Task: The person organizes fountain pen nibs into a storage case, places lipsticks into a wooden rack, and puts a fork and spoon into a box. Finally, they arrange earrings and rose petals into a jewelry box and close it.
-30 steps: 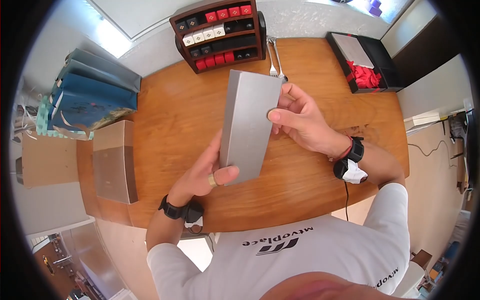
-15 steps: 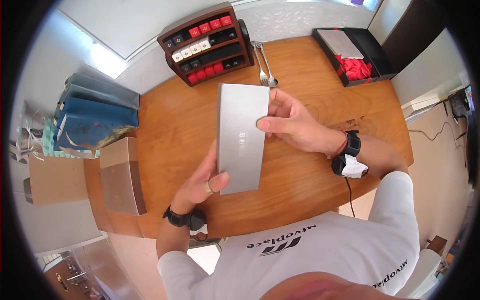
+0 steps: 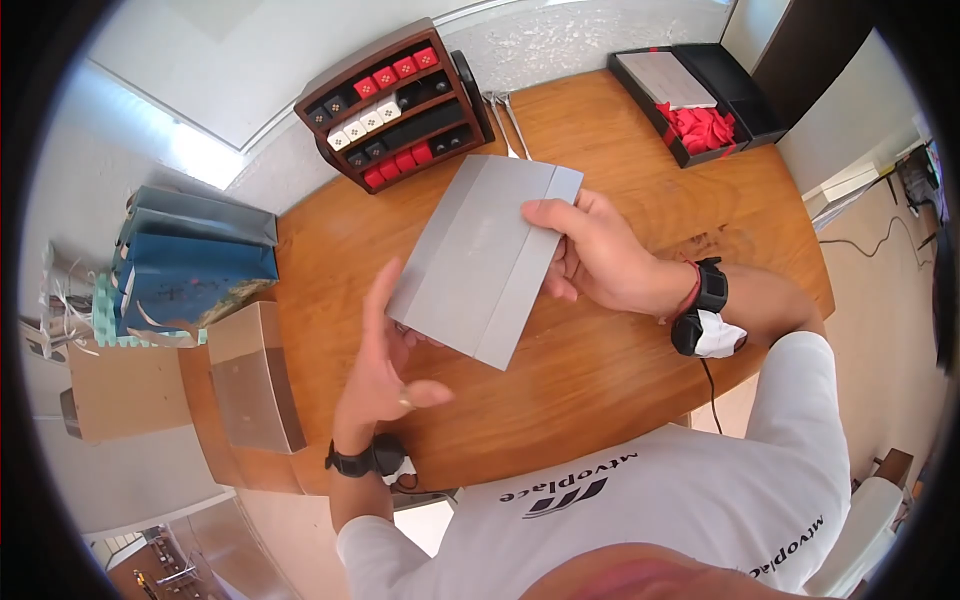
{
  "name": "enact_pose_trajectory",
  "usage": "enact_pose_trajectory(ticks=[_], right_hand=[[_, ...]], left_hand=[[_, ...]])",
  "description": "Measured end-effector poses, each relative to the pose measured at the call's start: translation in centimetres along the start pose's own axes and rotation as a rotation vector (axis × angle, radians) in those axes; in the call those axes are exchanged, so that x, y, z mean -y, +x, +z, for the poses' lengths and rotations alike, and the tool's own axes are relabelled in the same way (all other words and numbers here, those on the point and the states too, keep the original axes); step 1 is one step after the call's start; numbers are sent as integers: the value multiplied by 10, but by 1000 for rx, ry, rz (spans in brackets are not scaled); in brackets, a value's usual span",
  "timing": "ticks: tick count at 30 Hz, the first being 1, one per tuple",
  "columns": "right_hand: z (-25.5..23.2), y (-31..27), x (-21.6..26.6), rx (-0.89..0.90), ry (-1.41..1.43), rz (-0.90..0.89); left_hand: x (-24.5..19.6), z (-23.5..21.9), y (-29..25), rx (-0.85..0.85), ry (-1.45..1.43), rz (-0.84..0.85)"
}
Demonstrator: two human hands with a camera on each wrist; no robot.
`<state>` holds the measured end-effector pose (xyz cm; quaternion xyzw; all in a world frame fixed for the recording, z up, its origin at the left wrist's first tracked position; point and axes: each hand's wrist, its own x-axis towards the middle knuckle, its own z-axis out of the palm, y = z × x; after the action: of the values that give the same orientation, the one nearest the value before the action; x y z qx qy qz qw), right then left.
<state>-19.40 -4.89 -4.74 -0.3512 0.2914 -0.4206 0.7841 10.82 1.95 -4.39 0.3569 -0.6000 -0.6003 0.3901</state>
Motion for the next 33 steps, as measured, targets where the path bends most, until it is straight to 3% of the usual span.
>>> enact_pose_trajectory(ticks=[2, 4, 8, 10, 12, 15, 16, 18, 21, 22, 23, 24, 25, 27, 31, 33], right_hand=[[5, -4, 4, -21, 32, 48], [17, -12, 11, 56, 80, 22], [37, -24, 28, 249, 101, 31], [23, -20, 38, 321, -352, -289], [3, -3, 47, 73, -567, -447], [-39, 42, 60, -204, -1067, -540], [-47, 58, 62, -185, -1089, -540], [-57, 82, 62, -276, -1534, -447], [-49, 109, 60, -298, -1753, -260], [-46, 117, 58, -315, -1897, -164], [-41, 122, 61, -269, -1853, -106], [-50, 131, 56, -296, -1949, -139], [-52, 135, 55, -322, -1992, -135], [-58, 130, 56, -324, -2121, -154], [-80, 93, 64, -191, -2241, -165], [-96, 73, 72, -116, -2262, -139]], left_hand=[[6, 2, -4, -16, 154, 65], [21, 0, -8, -89, 496, 47], [13, -4, -5, -228, 438, 133], [20, -18, -9, -391, 413, -31], [20, -22, -5, -461, 389, -18], [12, -21, 2, -480, -46, -269], [11, -18, 5, -493, -66, -255], [12, -16, 7, -442, 147, -199], [25, -12, 6, -525, 233, -141], [14, -13, 6, -541, 221, -151], [-2, -15, 4, -493, 519, -288], [-11, -17, 1, -425, 809, -433], [-7, -20, -1, -436, 779, -464], [6, -26, -5, -464, 907, -255], [10, -32, -5, -461, 858, -308], [14, -33, -8, -448, 845, -241]])
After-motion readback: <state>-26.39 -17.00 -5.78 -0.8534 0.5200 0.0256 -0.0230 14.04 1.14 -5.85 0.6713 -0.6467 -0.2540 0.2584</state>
